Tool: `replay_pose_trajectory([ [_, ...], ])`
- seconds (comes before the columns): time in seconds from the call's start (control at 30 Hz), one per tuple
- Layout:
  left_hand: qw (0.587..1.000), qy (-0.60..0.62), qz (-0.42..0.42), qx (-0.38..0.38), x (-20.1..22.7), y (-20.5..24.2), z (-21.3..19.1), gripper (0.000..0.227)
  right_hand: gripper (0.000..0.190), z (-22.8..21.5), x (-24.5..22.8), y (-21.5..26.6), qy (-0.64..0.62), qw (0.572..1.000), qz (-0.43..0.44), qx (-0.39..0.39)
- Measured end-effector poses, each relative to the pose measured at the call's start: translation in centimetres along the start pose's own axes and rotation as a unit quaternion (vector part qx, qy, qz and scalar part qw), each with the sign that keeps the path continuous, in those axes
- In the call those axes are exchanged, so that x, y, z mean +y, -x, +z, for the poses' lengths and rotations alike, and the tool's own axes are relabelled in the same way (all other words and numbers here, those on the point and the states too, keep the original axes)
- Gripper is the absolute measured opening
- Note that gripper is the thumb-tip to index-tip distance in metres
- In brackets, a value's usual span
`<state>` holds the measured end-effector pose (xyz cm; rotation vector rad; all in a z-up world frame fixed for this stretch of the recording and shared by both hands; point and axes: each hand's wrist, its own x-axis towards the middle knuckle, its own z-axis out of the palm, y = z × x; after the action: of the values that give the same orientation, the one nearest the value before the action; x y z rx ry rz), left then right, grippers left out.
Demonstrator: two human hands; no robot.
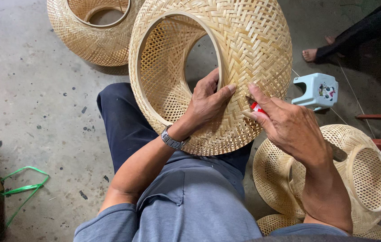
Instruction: The person sits on the floor and uses a utility knife to trim excess bamboo strands from the rim of a woven basket. They rotate the basket to access different sections of the rim, cutting the protruding material flush with the edge.
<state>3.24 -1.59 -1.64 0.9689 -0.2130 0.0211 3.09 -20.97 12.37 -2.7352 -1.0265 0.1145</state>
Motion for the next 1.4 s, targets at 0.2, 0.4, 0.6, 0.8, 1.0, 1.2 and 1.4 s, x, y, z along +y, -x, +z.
replay_pose_trajectory([
  [0.2,1.0,0.017,-0.012,0.006,-0.3,-0.1,0.0,0.039,0.046,1.5,0.4,0.5,0.028,0.999,-0.007,0.028],
  [0.4,0.999,0.042,-0.026,0.004,-0.1,0.2,0.2,0.041,0.048,2.9,2.1,0.9,0.152,0.981,0.004,0.118],
  [0.6,0.998,0.065,-0.014,0.0,0.0,0.3,0.3,0.042,0.054,-0.2,3.0,1.3,0.059,0.995,-0.058,0.059],
  [0.8,1.0,0.016,-0.014,-0.004,0.2,0.7,0.5,0.041,0.065,-1.2,1.4,0.6,0.094,0.994,-0.061,-0.013],
  [1.0,1.0,0.022,-0.007,-0.006,0.2,0.7,0.5,0.043,0.057,-1.0,0.5,0.2,0.118,0.991,-0.05,-0.044],
  [1.2,1.0,0.019,-0.002,-0.01,-0.3,0.6,0.2,0.043,0.044,0.1,0.8,0.1,0.114,0.99,-0.083,-0.011],
  [1.4,0.997,0.07,-0.016,-0.021,-0.4,0.4,0.1,0.043,0.046,1.0,1.7,0.6,0.13,0.985,-0.028,0.113],
])
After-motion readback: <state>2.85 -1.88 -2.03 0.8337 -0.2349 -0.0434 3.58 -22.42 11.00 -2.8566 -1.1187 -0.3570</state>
